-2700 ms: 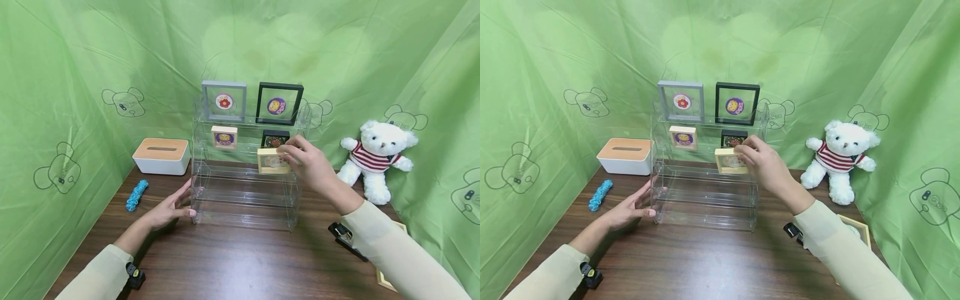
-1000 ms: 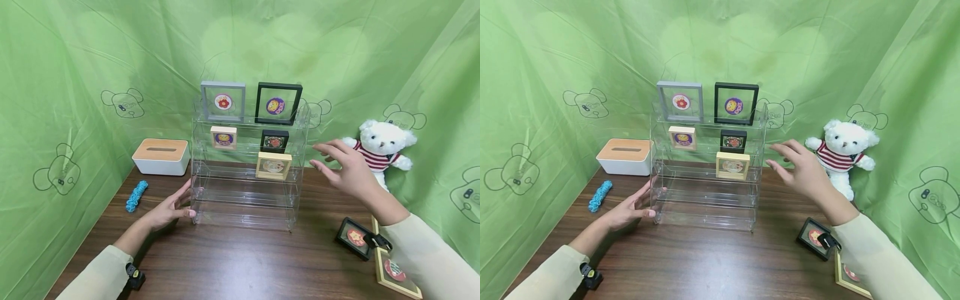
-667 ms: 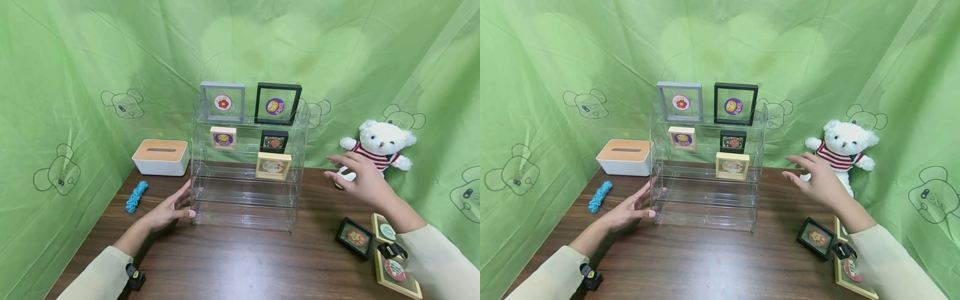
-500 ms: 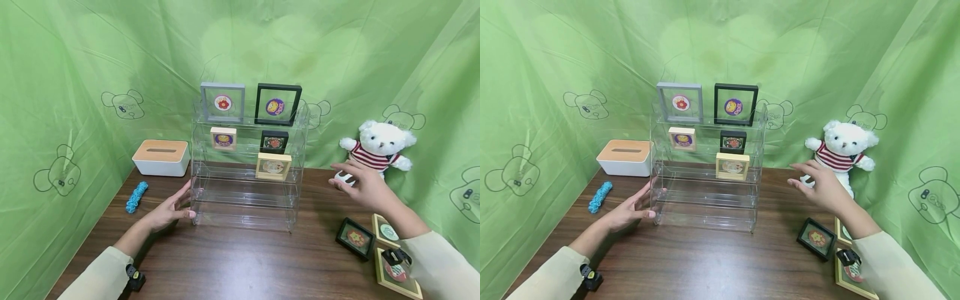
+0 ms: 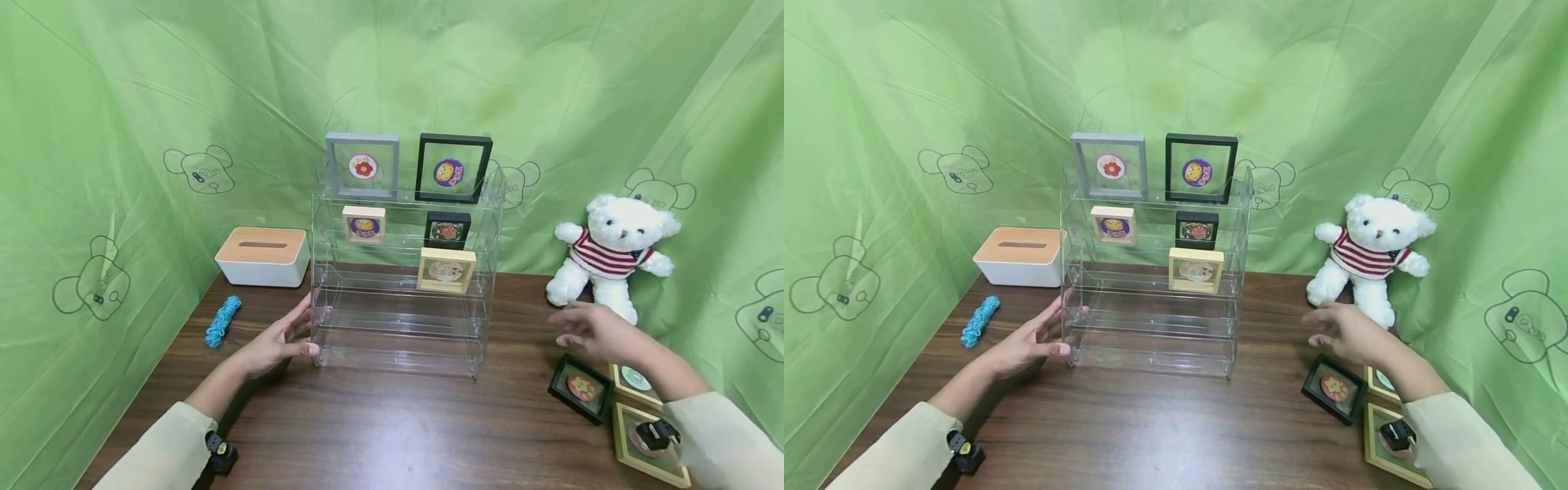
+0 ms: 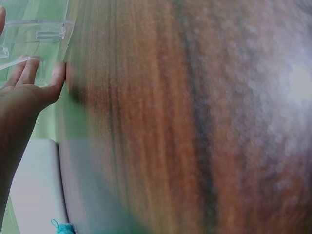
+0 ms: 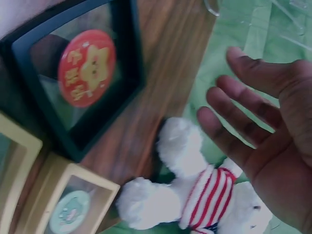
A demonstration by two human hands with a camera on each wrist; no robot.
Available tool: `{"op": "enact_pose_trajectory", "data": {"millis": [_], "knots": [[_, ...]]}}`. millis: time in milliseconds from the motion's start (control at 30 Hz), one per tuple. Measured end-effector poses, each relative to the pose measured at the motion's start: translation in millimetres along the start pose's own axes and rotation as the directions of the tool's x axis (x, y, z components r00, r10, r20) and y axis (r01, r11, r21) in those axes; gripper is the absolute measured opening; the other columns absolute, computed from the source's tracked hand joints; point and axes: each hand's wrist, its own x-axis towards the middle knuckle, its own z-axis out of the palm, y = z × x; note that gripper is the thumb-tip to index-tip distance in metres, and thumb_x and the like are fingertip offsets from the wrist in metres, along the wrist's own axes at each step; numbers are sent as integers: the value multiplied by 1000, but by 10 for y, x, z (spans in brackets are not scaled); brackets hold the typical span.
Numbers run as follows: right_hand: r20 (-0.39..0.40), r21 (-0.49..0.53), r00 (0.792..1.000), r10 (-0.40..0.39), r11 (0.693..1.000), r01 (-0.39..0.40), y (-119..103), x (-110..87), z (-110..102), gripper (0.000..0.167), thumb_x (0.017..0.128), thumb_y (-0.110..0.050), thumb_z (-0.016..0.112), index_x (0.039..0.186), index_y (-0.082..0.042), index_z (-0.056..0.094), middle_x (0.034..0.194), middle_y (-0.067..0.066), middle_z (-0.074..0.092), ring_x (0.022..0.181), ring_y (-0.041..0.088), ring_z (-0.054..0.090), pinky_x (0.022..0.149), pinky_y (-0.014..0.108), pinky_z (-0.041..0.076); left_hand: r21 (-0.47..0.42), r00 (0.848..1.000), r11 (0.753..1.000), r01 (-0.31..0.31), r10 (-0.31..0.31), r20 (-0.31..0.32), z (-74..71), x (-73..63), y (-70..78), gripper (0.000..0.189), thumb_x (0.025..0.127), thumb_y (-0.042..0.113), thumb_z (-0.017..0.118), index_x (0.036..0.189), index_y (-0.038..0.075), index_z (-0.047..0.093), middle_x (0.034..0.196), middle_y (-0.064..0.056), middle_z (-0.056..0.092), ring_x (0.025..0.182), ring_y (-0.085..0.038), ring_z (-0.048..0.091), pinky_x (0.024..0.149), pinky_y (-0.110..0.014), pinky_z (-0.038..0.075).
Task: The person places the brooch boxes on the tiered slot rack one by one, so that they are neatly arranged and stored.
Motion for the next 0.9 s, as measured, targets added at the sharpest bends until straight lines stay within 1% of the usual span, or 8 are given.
{"op": "enact_pose_trajectory", "data": {"millis": [133, 267, 333, 467, 600, 700, 767, 900], "knots": [[156, 50, 986, 53, 997, -62, 100, -62, 63, 32, 82, -5, 94, 111, 0, 81, 102, 7, 78, 88, 0, 68, 73, 33, 65, -6, 1000, 1000, -11, 11, 4, -4, -1, 6, 114, 103, 5, 76, 179, 33, -4, 184, -30, 4, 166, -62, 11, 126, -70, 34], [305, 110, 943, 131, 979, -171, 159, -123, 123, 32, 84, -5, 94, 112, 1, 81, 100, 4, 72, 89, 1, 65, 74, 32, 63, 3, 1000, 1000, 1, 0, -4, -4, -3, 12, 114, 103, 7, 77, 179, 32, -5, 183, -33, 5, 166, -63, 12, 126, -71, 33], [334, 128, 932, 139, 973, -191, 182, -154, 161, 29, 83, -3, 93, 110, -2, 82, 98, 2, 71, 87, 3, 63, 72, 30, 60, 9, 1000, 1000, 7, -7, -8, -6, -2, 11, 114, 103, 9, 77, 179, 32, -5, 182, -33, 8, 166, -62, 13, 126, -72, 33], [328, 136, 938, 111, 977, -164, 241, -207, 259, 26, 81, 0, 94, 103, -9, 85, 95, 0, 69, 86, 2, 59, 70, 28, 55, 12, 1000, 1000, 5, -5, -4, -7, 0, 2, 114, 103, 8, 77, 179, 33, -4, 181, -32, 16, 166, -59, 15, 128, -69, 36], [292, 125, 952, 95, 983, -137, 300, -234, 348, 23, 80, -1, 94, 97, -12, 85, 93, -2, 70, 87, 1, 60, 71, 26, 54, 3, 1000, 1000, -6, 6, 2, -1, 1, -3, 115, 103, 6, 77, 179, 34, -4, 181, -30, 20, 167, -56, 17, 128, -55, 42], [258, 129, 963, 79, 985, -115, 329, -247, 388, 19, 81, -3, 94, 95, -12, 85, 92, -2, 69, 86, 1, 60, 69, 25, 53, 0, 1000, 1000, -8, 8, 0, -1, 0, -5, 115, 102, 6, 77, 179, 34, -3, 181, -30, 19, 167, -55, 17, 128, -50, 43], [233, 130, 970, 62, 987, -95, 340, -254, 407, 18, 83, -4, 94, 94, -13, 84, 90, -2, 69, 84, 1, 60, 67, 25, 52, 3, 1000, 1000, -5, 5, -2, -1, 1, -8, 115, 102, 6, 77, 179, 35, -3, 181, -30, 19, 167, -55, 17, 128, -52, 42], [207, 124, 977, 48, 989, -75, 357, -263, 440, 17, 85, -3, 92, 92, -15, 82, 88, -5, 67, 80, 0, 57, 65, 25, 49, 17, 1000, 1000, -5, 6, -6, -5, -2, -17, 114, 103, 7, 77, 179, 33, -4, 181, -32, 17, 167, -58, 16, 128, -67, 37]]}}
